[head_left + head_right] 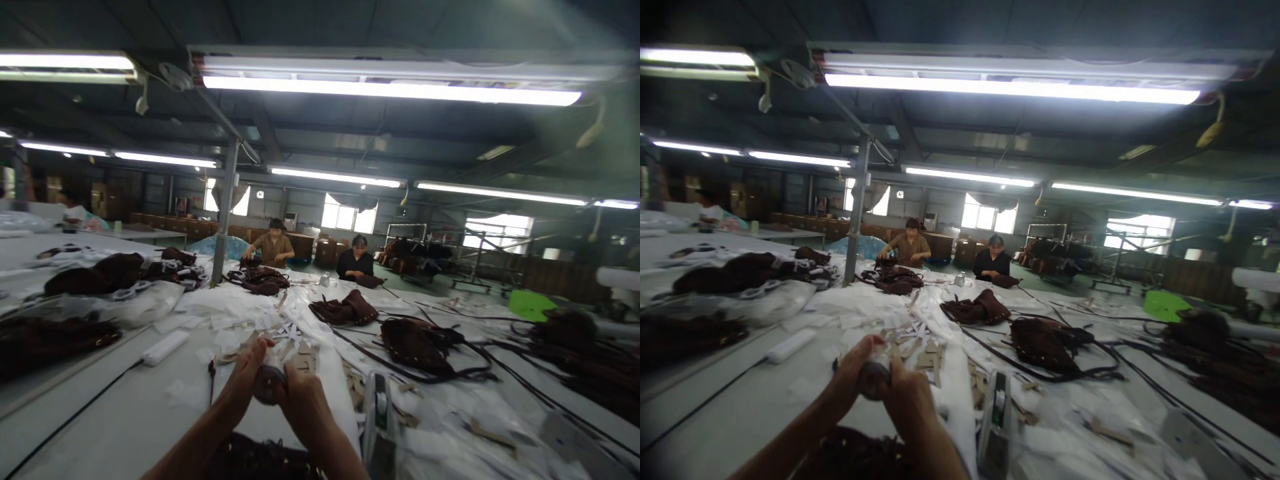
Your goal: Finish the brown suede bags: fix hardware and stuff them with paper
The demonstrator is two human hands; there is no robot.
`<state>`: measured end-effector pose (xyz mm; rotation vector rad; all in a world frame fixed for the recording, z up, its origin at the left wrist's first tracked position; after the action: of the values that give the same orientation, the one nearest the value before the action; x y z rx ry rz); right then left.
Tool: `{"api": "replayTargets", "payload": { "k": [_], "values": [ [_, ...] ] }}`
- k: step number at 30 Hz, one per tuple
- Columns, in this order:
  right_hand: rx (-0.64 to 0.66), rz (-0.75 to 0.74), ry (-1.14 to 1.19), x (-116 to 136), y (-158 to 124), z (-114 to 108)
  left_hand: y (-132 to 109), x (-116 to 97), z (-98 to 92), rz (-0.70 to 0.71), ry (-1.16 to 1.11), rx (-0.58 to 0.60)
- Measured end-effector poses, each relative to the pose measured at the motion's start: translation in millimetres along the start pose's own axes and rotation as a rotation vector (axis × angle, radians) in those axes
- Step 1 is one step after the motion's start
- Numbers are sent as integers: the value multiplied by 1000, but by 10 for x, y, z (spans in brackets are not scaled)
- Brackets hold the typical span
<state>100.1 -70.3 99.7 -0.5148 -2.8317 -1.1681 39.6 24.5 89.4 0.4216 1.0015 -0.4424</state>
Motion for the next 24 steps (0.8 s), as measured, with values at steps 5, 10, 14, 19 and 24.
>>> {"api": "replayTargets", "payload": {
  "k": [5, 10, 14, 19, 24],
  "values": [
    [104, -206, 50, -10, -55, -243, -157, -128, 80, 140, 463, 464],
    [-11, -80, 112, 28, 83, -401, -112, -170, 124, -106, 12, 34],
    [-42, 61, 85, -45, -127, -92, -143, 302, -39, -306, -272, -315],
    [99, -25, 36, -237, -447, 177, -143, 617, -65, -192, 229, 194],
    [113, -5, 106, -352, -254, 11, 13, 355, 65, -156, 224, 204]
  ]
}}
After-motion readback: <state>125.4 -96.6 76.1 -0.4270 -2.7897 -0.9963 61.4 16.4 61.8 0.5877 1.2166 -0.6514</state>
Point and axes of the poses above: each hand's wrist, its own y-axis towards the middle knuckle, its own z-axis out of the palm, x = y × z, the point moved 5 cm from there along y, towards the middle knuckle, and after that the axes turned 15 degrees about -x, right-handed, at the moved point
